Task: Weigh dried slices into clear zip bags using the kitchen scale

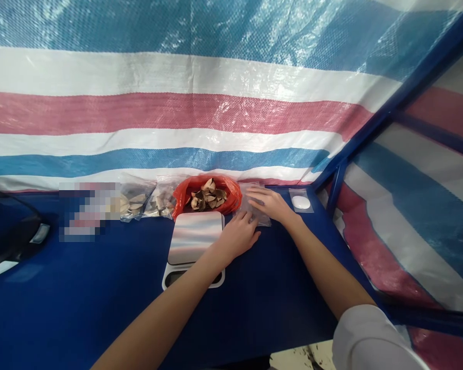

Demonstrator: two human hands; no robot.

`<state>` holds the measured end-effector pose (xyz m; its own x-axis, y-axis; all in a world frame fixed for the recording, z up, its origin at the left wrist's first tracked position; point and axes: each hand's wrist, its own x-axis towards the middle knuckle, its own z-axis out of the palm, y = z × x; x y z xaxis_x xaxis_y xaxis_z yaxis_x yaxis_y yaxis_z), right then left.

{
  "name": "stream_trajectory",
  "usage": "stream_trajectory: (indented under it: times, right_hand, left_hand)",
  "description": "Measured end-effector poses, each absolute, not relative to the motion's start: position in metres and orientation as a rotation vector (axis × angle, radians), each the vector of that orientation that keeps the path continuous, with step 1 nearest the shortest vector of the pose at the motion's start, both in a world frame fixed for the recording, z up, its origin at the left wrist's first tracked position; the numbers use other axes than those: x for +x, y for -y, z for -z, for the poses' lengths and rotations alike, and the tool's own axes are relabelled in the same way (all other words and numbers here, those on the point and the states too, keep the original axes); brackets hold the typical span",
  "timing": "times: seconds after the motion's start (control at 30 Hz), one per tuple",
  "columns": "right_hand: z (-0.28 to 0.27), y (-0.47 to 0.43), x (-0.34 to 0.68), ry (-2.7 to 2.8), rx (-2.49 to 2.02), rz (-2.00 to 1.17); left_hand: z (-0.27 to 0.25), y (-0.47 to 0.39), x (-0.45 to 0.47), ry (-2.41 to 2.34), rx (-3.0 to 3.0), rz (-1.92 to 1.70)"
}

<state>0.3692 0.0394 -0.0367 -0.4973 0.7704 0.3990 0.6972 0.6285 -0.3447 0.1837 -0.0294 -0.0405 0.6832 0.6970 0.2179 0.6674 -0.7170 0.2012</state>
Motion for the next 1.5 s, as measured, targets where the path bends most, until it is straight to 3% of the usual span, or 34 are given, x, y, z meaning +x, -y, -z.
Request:
stream_trajectory:
  times: [0.5, 1.0, 1.5]
  right_hand:
    - [0.055, -0.061, 0.366, 2.58, -0.968, 0.056]
    - [0.021, -0.03, 0.381, 2.278, -1.116, -0.16]
    - [0.038, 0.066, 0.326, 2.255, -1.256, -0.083]
  left_hand:
    - [0.039, 0.031, 0.177, -1.153, 2.881, -0.382]
    - [0.031, 0.038, 0.166, -1.138, 2.815, -0.56]
    - [0.023, 0.056, 0.026, -1.479, 2.561, -1.013]
